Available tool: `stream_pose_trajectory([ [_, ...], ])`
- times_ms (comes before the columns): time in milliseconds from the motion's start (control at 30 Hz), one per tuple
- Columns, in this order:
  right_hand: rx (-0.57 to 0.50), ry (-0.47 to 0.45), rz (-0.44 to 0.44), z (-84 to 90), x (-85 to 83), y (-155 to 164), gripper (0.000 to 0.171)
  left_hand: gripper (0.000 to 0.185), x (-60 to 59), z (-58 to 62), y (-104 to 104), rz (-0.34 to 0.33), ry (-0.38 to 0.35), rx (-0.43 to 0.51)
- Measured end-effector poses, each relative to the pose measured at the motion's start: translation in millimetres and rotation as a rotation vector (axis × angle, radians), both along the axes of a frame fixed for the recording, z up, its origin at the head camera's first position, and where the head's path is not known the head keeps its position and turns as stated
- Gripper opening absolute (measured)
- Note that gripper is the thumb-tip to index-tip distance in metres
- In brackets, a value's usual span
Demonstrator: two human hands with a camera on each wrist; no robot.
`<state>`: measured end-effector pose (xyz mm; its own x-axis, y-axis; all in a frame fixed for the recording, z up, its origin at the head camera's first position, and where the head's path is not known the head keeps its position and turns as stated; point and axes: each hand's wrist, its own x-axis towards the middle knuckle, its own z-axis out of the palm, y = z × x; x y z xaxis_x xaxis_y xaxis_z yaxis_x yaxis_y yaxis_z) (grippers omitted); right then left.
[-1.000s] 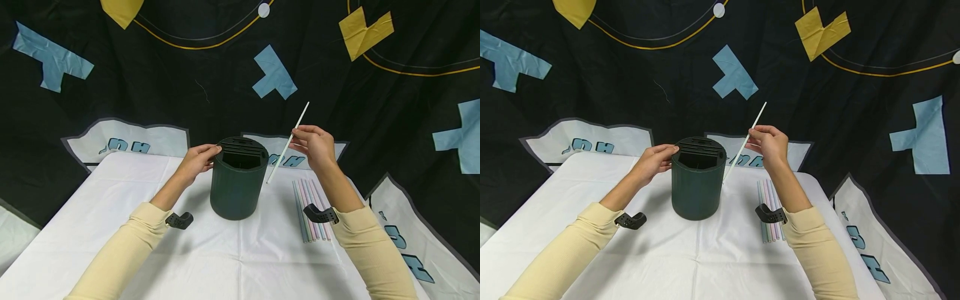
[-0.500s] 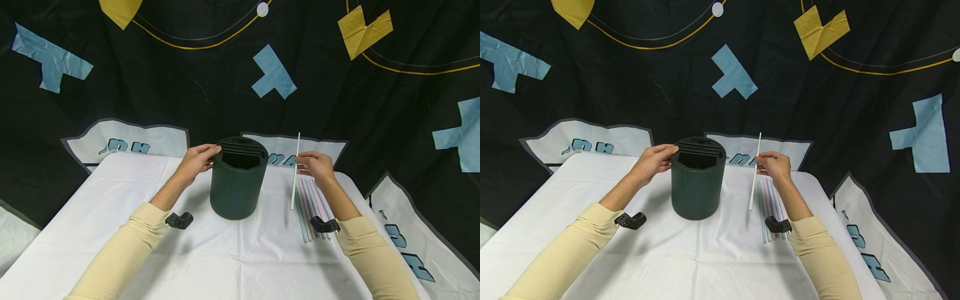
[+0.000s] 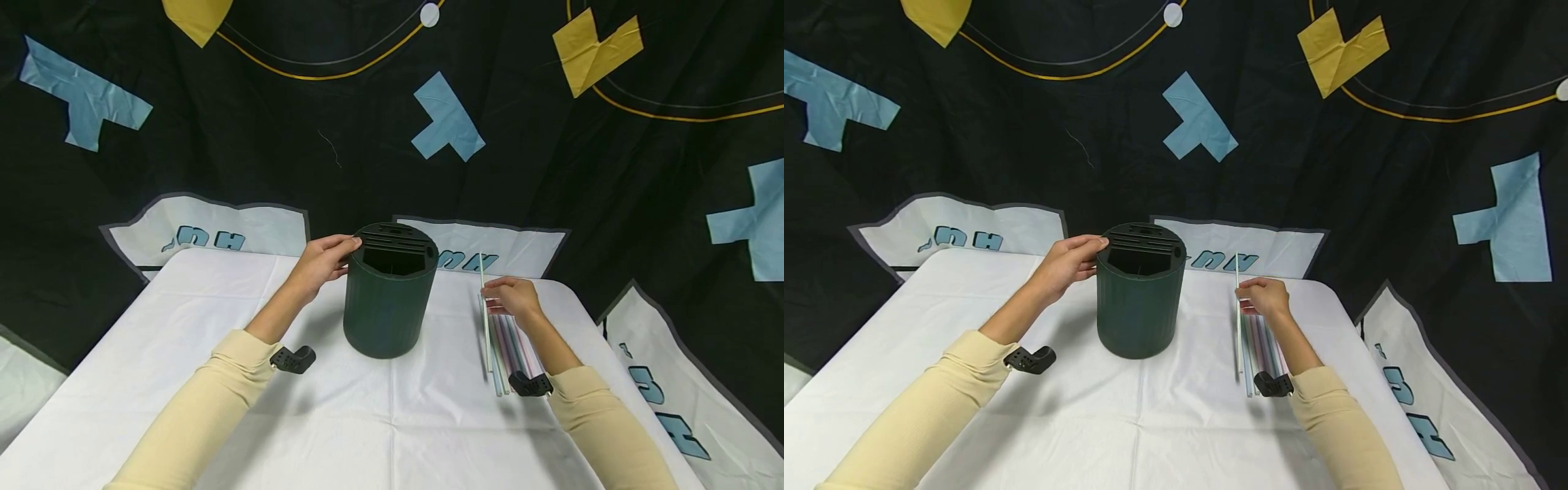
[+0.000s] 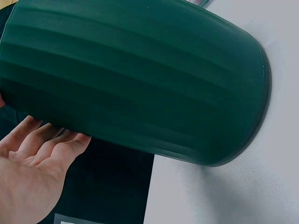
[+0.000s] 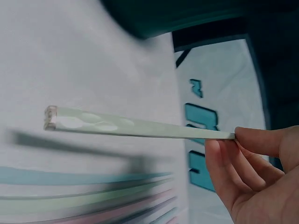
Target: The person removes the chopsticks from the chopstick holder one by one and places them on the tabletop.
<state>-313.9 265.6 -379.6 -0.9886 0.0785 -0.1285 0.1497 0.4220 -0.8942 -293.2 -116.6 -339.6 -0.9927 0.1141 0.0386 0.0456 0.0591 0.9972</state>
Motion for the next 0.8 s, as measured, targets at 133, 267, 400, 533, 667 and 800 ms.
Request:
stream_pose_trajectory([
  [133,-0.009,-0.033,0.008,-13.1,0.5,2,0.033,0.046,-0.3,-0.1,0,0.002,-0.006,-0.001],
  [267,-0.014,-0.066,-0.004,-24.9,0.7,4,0.033,0.044,-0.4,-0.4,0,0.007,-0.008,-0.003],
  [400,0.017,-0.086,-0.024,-35.1,1.1,4,0.030,0.045,0.0,0.1,0,0.006,0.001,-0.010],
  [533,0.045,-0.085,-0.045,-42.3,2.1,3,0.028,0.045,0.4,0.3,0,0.006,0.000,-0.010],
  [667,0.068,-0.068,-0.045,-47.3,3.3,4,0.027,0.045,0.6,0.0,0,0.006,-0.002,-0.010],
  [800,0.096,-0.057,-0.044,-50.4,4.0,3,0.027,0.044,0.9,0.4,0,0.006,-0.001,-0.004],
])
